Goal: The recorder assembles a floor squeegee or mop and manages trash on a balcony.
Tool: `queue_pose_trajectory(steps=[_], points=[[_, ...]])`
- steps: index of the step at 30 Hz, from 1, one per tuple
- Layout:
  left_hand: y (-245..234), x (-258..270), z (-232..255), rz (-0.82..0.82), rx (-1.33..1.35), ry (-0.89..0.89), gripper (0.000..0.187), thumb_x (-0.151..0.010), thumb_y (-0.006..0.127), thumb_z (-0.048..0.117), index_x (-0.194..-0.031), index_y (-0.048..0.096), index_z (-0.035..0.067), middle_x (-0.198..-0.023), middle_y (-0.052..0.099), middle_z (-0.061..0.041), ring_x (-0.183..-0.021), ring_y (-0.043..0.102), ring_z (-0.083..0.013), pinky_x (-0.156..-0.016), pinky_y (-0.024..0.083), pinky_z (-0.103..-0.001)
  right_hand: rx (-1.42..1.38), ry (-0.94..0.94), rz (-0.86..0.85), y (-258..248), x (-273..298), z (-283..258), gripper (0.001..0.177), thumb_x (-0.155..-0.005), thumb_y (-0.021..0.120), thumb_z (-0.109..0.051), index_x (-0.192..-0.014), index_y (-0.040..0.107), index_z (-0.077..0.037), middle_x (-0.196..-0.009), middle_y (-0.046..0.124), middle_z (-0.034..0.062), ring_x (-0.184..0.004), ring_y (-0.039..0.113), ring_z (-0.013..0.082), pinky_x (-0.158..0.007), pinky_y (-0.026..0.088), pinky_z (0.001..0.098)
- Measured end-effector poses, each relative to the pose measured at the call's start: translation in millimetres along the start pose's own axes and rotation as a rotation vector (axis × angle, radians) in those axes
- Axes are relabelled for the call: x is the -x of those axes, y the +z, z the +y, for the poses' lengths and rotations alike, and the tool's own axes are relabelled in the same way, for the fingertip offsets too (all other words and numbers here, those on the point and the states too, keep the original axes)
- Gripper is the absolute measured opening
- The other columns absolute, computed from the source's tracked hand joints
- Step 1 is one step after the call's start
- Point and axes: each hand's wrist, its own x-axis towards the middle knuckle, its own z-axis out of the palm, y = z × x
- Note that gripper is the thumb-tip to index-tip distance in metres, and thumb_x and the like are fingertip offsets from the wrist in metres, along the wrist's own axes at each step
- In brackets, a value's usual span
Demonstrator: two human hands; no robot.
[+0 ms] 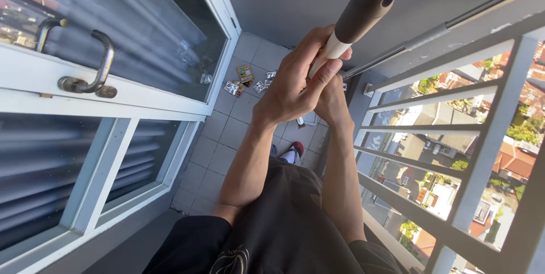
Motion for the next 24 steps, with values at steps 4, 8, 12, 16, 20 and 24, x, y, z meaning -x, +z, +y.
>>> queue_pose_trajectory(steps=[4,8,12,16,20,24], points=[[-14.5,0.0,-1.6,0.035,-0.003,-0.026,0.035,-0.118,0.052,0.028,-0.146,0.049,0.007,-0.113,0.066,-0.005,-0.109,0.069,-0.0141,-0.1,0.059,-0.033,-0.009,-0.079,-0.036,11.2,-15.0,0.1,0.017,-0.092,0.067,-0.006,-0.108,0.061,-0.001,-0.095,0.072,0.0125,-0.087,0.073,0.0285,-0.071,0.056,0.0384],[-29.9,-2.0,-9.1,0.097,-0.037,-0.033,0.037,-0.115,0.055,0.03,-0.143,0.048,0.007,-0.112,0.068,-0.004,-0.104,0.07,-0.0141,-0.094,0.061,-0.034,-0.056,-0.132,-0.047,28.4,-33.2,7.2,0.016,-0.097,0.067,-0.007,-0.11,0.06,-0.001,-0.099,0.071,0.0134,-0.092,0.073,0.0298,-0.074,0.056,0.0399],[-49.8,-0.1,-17.7,0.14,-0.09,-0.058,0.033,-0.114,0.057,0.029,-0.138,0.049,0.008,-0.108,0.069,-0.004,-0.099,0.072,-0.0139,-0.089,0.061,-0.032,-0.045,-0.105,-0.093,44.8,-50.6,1.4,0.018,-0.096,0.068,-0.008,-0.111,0.061,-0.002,-0.098,0.072,0.0125,-0.092,0.074,0.0287,-0.075,0.057,0.0399],[-71.5,0.7,-21.0,0.173,-0.115,-0.089,0.03,-0.113,0.059,0.028,-0.134,0.052,0.008,-0.107,0.07,-0.004,-0.097,0.073,-0.0148,-0.085,0.062,-0.032,-0.003,-0.074,-0.121,66.1,-66.4,6.3,0.025,-0.094,0.071,-0.009,-0.115,0.061,-0.002,-0.099,0.073,0.0132,-0.093,0.074,0.0292,-0.075,0.058,0.0407],[-91.5,2.3,-20.7,0.219,-0.091,-0.135,0.037,-0.109,0.06,0.031,-0.133,0.049,0.006,-0.112,0.069,-0.005,-0.101,0.073,-0.0169,-0.082,0.063,-0.034,0.043,-0.094,-0.148,87.6,-77.3,15.5,0.023,-0.096,0.071,-0.008,-0.116,0.06,-0.002,-0.098,0.072,0.0158,-0.092,0.073,0.032,-0.074,0.057,0.044],[-111.7,13.2,-39.4,0.258,-0.147,-0.032,0.032,-0.112,0.061,0.029,-0.134,0.052,0.007,-0.116,0.07,-0.007,-0.102,0.073,-0.019,-0.094,0.062,-0.037,0.072,-0.119,-0.151,110.4,-90.4,12.7,0.027,-0.095,0.073,-0.011,-0.116,0.06,-0.003,-0.093,0.073,0.0158,-0.089,0.075,0.0313,-0.072,0.059,0.0431]])
